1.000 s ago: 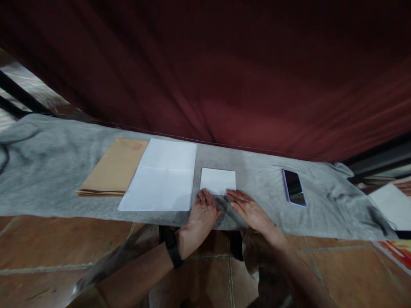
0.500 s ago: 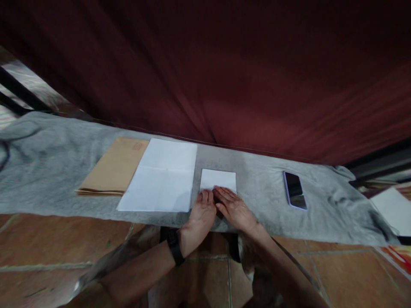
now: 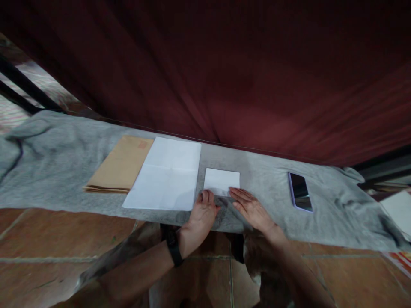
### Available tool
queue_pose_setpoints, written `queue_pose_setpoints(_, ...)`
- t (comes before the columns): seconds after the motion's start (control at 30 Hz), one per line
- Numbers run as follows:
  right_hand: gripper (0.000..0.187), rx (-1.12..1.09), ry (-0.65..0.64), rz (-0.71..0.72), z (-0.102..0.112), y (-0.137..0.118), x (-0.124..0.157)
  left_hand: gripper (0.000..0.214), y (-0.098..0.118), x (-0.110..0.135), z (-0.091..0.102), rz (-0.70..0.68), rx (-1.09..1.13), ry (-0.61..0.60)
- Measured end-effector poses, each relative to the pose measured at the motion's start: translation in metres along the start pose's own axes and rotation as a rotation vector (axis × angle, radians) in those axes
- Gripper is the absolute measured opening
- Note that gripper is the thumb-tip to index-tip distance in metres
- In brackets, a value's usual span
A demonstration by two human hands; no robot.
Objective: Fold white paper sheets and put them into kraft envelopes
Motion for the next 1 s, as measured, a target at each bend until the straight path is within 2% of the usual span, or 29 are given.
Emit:
queue_pose_setpoints(0.13,0.046,-0.001,0.035,-0.042,0.007,0.007,0.004,0.038,-0.002,0.001,0.002,0.023,0.020,0.002)
queue_pose_setpoints(0.3,0.045,0.016,0.080,-0.084,0.013,0.012,0.004,0.040,-0.002,0.000,0.001,0.049,-0.066,0.011)
queue_pose_setpoints(0.53,0.042,0.089,0.120,-0.071,0.009,0.005,-0.010,0.039,-0.004,-0.001,0.001,0.054,-0.052,0.016)
queue_pose_setpoints(0.67,0.048,0.123,0.094,-0.003,0.000,-0.011,-0.026,0.036,-0.003,-0.003,-0.002,0.045,-0.028,0.072)
queue_pose_setpoints(0.77,0.050,0.142,0.067,0.011,-0.007,-0.021,-0.037,0.033,-0.003,-0.006,-0.005,0.041,-0.046,0.046)
queue_pose_setpoints(1.0,0.056,0.136,0.017,-0.011,-0.007,-0.023,-0.045,0.045,-0.009,-0.010,0.002,0.010,-0.031,0.031)
Point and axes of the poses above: each hand's wrist, its own x-axis away from the middle knuckle, its own z-axis out of the back of the hand, y = z × x, the point moved 3 cm from there along -x, towards the middle knuckle, and after that the axes turned 9 degrees about -y, right-handed, at the moved point
